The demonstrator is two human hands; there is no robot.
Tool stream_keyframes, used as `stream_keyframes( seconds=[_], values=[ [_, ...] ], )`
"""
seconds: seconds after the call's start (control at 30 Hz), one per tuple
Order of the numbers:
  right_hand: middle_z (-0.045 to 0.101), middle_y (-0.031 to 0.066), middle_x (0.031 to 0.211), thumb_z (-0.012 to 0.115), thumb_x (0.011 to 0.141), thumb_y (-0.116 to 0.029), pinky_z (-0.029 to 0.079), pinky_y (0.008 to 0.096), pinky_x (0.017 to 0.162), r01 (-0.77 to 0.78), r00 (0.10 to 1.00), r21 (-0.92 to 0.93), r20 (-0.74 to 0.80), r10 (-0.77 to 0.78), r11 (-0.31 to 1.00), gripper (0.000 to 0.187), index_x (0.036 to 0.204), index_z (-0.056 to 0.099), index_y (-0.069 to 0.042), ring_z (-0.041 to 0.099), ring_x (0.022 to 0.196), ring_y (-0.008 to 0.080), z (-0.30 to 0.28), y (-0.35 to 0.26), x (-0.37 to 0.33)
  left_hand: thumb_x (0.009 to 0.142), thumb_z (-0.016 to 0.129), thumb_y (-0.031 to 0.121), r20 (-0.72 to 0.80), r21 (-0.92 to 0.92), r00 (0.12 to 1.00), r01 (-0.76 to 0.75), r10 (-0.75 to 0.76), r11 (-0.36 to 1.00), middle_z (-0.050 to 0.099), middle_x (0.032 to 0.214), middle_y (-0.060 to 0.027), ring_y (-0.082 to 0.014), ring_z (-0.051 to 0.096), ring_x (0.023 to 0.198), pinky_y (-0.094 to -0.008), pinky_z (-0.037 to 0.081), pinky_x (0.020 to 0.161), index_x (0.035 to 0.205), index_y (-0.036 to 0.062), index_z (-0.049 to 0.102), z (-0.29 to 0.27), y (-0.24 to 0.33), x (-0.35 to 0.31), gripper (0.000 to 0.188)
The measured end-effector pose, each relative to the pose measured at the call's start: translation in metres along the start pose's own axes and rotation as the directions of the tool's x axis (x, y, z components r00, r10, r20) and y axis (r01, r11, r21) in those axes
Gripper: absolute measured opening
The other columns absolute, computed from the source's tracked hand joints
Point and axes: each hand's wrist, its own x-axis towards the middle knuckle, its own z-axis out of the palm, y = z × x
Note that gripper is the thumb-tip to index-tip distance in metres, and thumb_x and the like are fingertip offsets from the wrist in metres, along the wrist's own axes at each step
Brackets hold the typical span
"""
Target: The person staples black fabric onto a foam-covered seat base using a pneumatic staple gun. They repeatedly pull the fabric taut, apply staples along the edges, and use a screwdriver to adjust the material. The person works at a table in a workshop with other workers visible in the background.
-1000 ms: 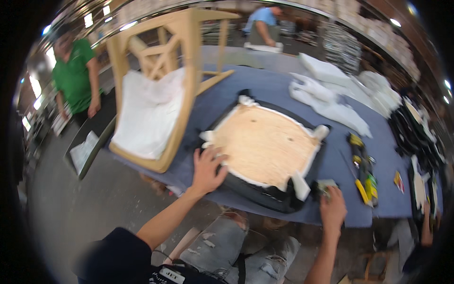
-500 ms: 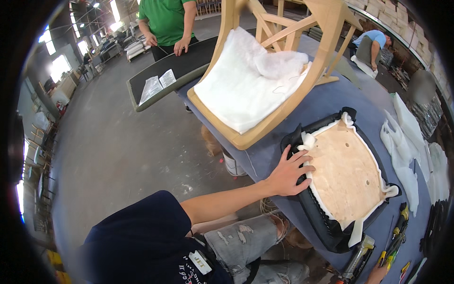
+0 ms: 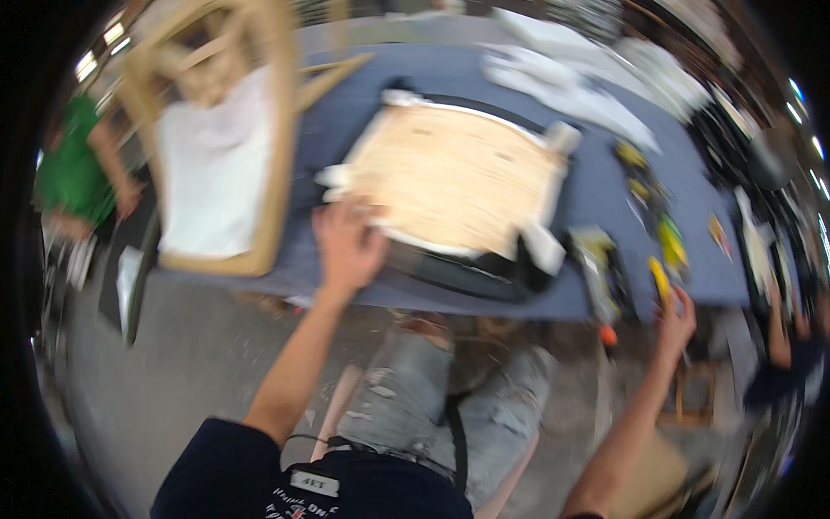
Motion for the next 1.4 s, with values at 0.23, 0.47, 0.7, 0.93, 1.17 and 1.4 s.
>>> stream_keyframes(
  seconds=[0.23, 0.47, 0.7, 0.93, 1.17, 1.4],
  values=[
    [0.064, 0.0028, 0.081, 0.062, 0.106, -0.034, 0.044, 0.0212, 0.047, -0.211, 0.977, 0.525, 0.141, 0.16, 0.825, 0.039, 0.131, 0.061, -0.005, 0.052, 0.055, 0.0056, -0.049, -0.002, -0.212, 0.091, 0.07, 0.028, 0.063, 0.031, 0.989, 0.129, -0.13, 0.991, 0.048, 0.151, -0.0123, -0.0346, 0.038, 0.145, -0.0628, 0.018, 0.119, 0.13, 0.0153, 0.066, 0.007, 0.028, 0.0, 0.041],
    [0.065, 0.0011, 0.082, 0.071, 0.1, -0.033, 0.039, 0.0208, 0.047, -0.151, 0.955, -0.024, 0.253, 0.152, 0.988, 0.046, 0.134, 0.063, -0.002, 0.048, 0.053, 0.0033, -0.07, -0.046, -0.264, 0.086, 0.076, 0.048, 0.437, -0.382, 0.885, 0.022, 0.16, 0.924, 0.066, 0.113, -0.0195, -0.0371, 0.061, 0.112, -0.0448, 0.048, 0.097, 0.122, -0.0002, 0.068, 0.033, 0.158, 0.039, 0.061],
    [0.075, 0.0074, 0.103, 0.081, 0.093, -0.024, 0.052, 0.025, 0.078, 0.047, 0.895, -0.13, 0.445, 0.016, 0.99, 0.05, 0.134, 0.065, -0.001, 0.069, 0.088, 0.0118, -0.058, -0.078, -0.256, 0.083, 0.071, 0.045, 0.641, -0.343, 0.712, -0.067, 0.286, 0.937, 0.065, 0.093, -0.0141, -0.0327, 0.061, 0.094, -0.0435, 0.044, 0.086, 0.109, 0.0033, 0.066, 0.066, 0.152, 0.046, 0.05],
    [0.078, 0.0131, 0.103, 0.082, 0.089, -0.019, 0.055, 0.0302, 0.079, 0.183, 0.837, -0.259, 0.547, -0.012, 0.949, 0.041, 0.125, 0.071, -0.003, 0.073, 0.087, 0.0179, -0.038, -0.104, -0.241, 0.079, 0.071, 0.036, 0.538, -0.414, 0.797, -0.034, 0.274, 0.91, 0.064, 0.092, -0.0138, -0.0318, 0.062, 0.095, -0.0424, 0.045, 0.086, 0.101, 0.0023, 0.067, 0.056, 0.131, 0.034, 0.04],
    [0.077, 0.0148, 0.095, 0.08, 0.09, -0.023, 0.055, 0.0337, 0.071, 0.262, 0.806, -0.325, 0.592, -0.02, 0.909, 0.038, 0.124, 0.072, -0.008, 0.071, 0.074, 0.0252, -0.031, -0.132, -0.22, 0.079, 0.072, 0.019, 0.58, -0.607, 0.769, 0.19, 0.267, 0.772, 0.057, 0.092, -0.0166, -0.0344, 0.058, 0.086, -0.0412, 0.048, 0.079, 0.095, -0.0011, 0.062, 0.051, 0.129, 0.039, 0.028],
    [0.077, 0.014, 0.095, 0.072, 0.095, -0.033, 0.053, 0.0394, 0.071, 0.244, 0.73, -0.414, 0.673, 0.114, 0.877, 0.035, 0.122, 0.074, -0.011, 0.072, 0.077, 0.0304, -0.033, -0.179, -0.184, 0.077, 0.066, 0.012, 0.555, -0.567, 0.799, 0.158, 0.233, 0.809, 0.053, 0.095, -0.0197, -0.0416, 0.057, 0.088, -0.0447, 0.047, 0.079, 0.098, -0.0034, 0.058, 0.048, 0.14, 0.035, 0.027]
  ],
)
